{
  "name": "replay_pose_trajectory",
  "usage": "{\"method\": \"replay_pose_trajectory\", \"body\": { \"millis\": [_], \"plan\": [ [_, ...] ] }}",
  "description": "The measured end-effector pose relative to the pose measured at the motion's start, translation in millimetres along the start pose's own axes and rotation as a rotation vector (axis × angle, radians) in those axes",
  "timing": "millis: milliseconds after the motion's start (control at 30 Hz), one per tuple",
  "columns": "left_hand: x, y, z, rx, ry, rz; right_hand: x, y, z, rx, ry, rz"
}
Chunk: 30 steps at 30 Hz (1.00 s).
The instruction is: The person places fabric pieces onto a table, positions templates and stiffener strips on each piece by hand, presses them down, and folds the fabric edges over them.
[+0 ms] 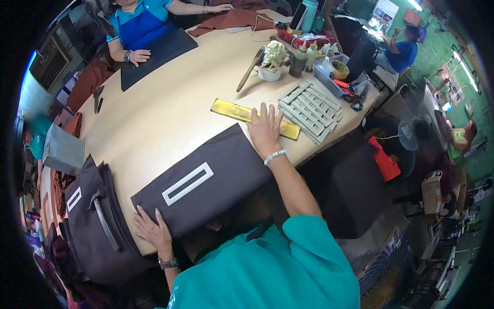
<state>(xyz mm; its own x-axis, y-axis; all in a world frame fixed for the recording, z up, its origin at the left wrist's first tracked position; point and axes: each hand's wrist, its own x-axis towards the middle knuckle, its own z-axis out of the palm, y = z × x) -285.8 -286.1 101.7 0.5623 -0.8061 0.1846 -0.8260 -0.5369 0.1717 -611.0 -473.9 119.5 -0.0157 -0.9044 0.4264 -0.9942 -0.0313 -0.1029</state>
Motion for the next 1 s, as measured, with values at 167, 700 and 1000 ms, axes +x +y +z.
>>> {"method": "replay_pose_trajectory", "body": {
  "millis": [167, 700, 1000],
  "plan": [
    [-0.9, -8.1, 6.2, 0.018, -0.012, 0.068, -62.8, -34.0, -20.0, 0.124, -0.125, 0.053],
    [-30.0, -78.0, -112.0, -0.819, 0.479, -0.086, -61.6, -138.8, -79.5, 1.423, -0.423, -0.043],
    [31.4, -224.7, -233.0, -0.117, 0.831, -0.051, -41.1, -311.2, -140.0, 1.499, -0.47, -0.446]
  ]
}}
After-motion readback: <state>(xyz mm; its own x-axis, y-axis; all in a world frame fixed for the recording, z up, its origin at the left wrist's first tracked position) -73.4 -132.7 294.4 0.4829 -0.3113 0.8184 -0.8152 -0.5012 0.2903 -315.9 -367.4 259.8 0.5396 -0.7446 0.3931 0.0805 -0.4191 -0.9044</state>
